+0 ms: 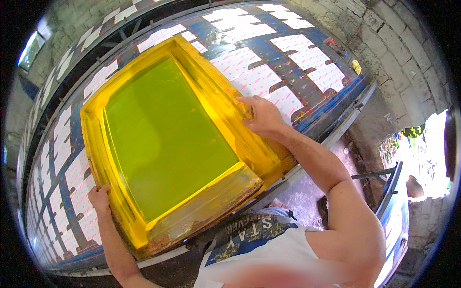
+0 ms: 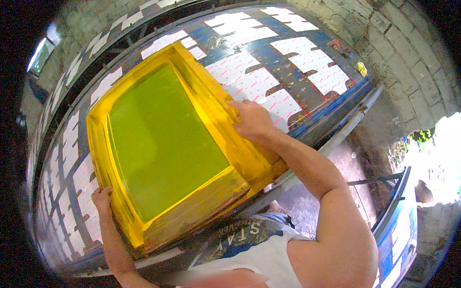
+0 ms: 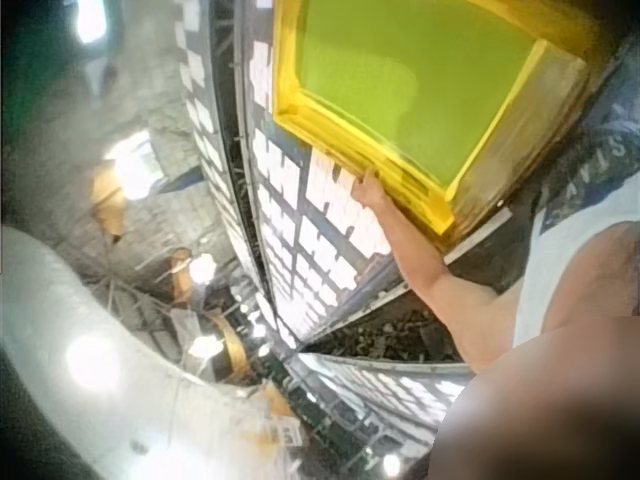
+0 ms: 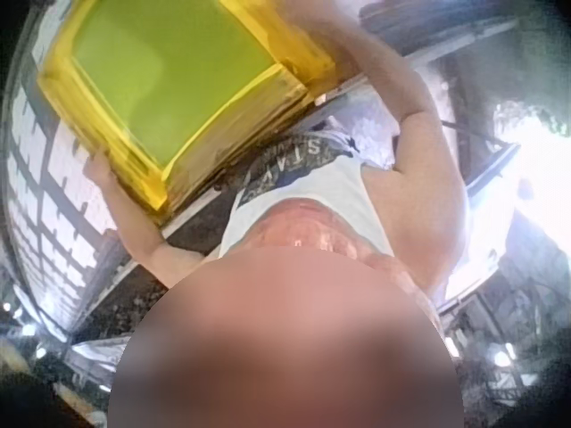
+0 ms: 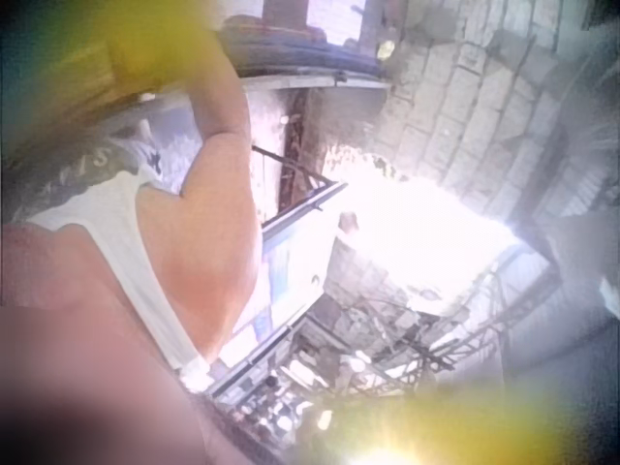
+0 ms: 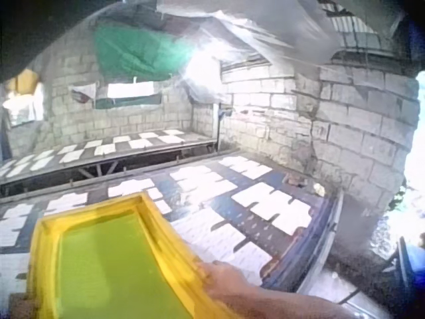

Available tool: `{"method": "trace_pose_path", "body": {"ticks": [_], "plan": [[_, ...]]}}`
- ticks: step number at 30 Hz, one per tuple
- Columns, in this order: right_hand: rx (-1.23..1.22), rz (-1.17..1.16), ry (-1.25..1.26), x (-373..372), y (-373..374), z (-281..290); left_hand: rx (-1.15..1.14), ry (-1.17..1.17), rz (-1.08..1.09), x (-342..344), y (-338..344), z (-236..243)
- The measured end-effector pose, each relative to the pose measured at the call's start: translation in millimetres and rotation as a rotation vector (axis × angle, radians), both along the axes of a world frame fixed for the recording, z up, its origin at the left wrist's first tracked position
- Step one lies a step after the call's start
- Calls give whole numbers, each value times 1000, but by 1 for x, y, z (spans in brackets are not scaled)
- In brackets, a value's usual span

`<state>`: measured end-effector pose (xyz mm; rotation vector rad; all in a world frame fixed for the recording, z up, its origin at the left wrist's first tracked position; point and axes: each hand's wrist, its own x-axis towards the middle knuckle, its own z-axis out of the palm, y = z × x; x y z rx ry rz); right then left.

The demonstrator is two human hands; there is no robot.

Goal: The person holds a yellow screen-printing frame and repeatedly uses a squeegee to pull green ink across the mesh. The person repositions the frame and repeats the squeegee strokes multiple times on the same screen.

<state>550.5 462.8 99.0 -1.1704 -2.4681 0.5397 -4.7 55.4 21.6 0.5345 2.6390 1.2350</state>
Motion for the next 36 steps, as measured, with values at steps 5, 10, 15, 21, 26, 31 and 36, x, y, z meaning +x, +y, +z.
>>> {"method": "trace_pose_path", "body": {"ticks": [5, 10, 15, 21, 26, 31, 36], "plan": [[66, 27, 56, 74, 78, -11, -53, 114, -47, 71, 80, 11], [63, -85, 125, 151, 152, -39, -100, 84, -5, 170, 171, 24], [70, -111, 154, 222, 204, -61, -131, 127, -19, 251, 233, 24], [-4, -104, 151, 272, 241, -63, 47, 58, -33, 311, 270, 23], [-23, -54, 153, 285, 255, -59, -41, 87, 30, 327, 277, 19], [-66, -34, 191, 292, 262, -65, -86, 101, 18, 331, 285, 19], [-57, -25, 159, 301, 271, -70, -101, 100, 43, 342, 294, 18]]}}
